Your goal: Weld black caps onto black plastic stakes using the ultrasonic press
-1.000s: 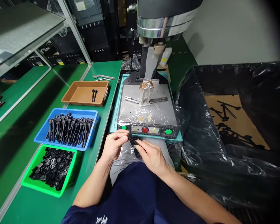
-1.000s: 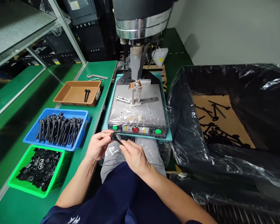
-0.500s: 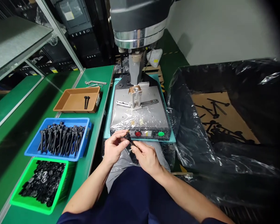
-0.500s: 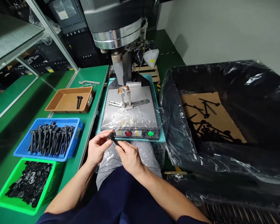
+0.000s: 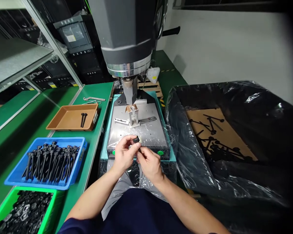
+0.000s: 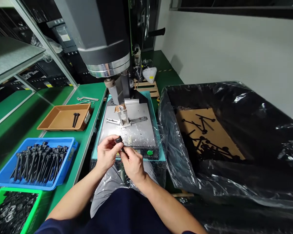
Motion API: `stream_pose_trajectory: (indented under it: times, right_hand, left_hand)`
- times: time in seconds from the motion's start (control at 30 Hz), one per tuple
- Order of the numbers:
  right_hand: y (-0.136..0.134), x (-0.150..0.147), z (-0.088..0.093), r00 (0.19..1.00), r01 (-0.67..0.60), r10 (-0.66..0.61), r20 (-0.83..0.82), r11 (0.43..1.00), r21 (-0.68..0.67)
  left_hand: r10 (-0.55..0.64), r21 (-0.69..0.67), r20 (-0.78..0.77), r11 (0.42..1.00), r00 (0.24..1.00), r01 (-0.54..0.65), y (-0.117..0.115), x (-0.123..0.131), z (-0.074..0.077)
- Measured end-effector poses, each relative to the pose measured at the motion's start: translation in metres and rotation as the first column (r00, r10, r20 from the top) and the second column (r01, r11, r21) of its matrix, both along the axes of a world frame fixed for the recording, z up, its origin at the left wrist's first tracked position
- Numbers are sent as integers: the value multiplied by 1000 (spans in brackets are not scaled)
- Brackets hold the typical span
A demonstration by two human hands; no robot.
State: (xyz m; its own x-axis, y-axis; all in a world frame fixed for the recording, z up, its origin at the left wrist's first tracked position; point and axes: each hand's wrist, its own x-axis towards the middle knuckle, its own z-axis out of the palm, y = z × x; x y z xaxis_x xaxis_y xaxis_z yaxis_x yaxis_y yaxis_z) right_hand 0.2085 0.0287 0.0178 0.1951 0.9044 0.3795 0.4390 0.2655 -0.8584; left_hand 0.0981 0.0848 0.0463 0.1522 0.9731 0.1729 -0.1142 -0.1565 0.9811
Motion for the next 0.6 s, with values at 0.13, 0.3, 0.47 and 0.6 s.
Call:
stream_pose_trajectory:
  times: [0.13, 0.3, 0.47, 0.6]
  right_hand:
    - [17, 25, -4, 993, -99, 97, -74, 995, -19]
    - [42, 54, 20, 987, -112, 123, -100, 988, 108]
    - [65, 55, 32, 981, -156, 163, -104, 985, 76]
    - [86, 55, 19, 942, -189, 180, -285, 982, -4]
  left_hand:
    - [9, 49, -4, 999, 1000, -9, 15, 0, -1]
    - [-34, 218, -188, 973, 982, 75, 32, -1, 1]
    - [-5, 336, -334, 934, 942, 124, 44, 5, -1]
    - [42, 361, -327, 929, 944, 84, 56, 11, -4]
